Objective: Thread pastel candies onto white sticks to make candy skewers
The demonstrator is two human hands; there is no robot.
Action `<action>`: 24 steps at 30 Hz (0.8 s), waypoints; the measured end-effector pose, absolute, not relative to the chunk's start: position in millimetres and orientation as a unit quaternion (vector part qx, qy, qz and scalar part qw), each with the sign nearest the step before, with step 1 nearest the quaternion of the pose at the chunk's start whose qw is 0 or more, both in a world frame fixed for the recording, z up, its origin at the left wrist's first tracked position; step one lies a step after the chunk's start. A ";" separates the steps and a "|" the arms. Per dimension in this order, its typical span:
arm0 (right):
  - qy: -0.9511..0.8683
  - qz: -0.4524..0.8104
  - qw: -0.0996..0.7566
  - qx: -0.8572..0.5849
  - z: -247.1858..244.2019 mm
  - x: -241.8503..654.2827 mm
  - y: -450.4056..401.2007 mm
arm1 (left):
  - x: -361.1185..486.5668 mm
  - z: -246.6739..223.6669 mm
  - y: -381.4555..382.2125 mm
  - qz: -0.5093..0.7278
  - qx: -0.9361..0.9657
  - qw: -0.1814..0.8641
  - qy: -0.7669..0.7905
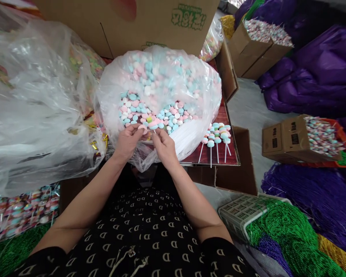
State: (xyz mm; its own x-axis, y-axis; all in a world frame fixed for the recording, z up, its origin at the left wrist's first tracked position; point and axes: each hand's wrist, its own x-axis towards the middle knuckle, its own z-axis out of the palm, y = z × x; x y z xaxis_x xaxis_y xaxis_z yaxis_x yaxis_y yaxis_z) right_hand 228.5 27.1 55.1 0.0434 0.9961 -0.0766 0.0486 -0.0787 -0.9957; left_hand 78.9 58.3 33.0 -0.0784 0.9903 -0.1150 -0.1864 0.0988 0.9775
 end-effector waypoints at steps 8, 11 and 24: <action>-0.545 0.534 0.351 -0.543 68.4 249.3 -20.9 | 75.9 19.7 63.9 0.554 0.421 0.503 0.513; -0.565 0.510 0.337 -0.554 63.7 249.1 -22.7 | 74.4 12.1 62.9 0.550 0.460 0.476 0.509; -0.524 0.530 0.335 -0.576 69.8 251.8 -22.0 | 73.8 27.2 51.5 0.532 0.566 0.344 0.527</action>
State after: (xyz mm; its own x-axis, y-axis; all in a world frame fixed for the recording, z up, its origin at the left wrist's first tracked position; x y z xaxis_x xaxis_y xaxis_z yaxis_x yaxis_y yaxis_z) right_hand 251.8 -22.0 69.8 -0.1116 0.9592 -0.2598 0.2477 -0.2263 -0.9420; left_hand 73.8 51.5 27.2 -0.1226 0.9632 0.2393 0.2304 -0.2070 0.9508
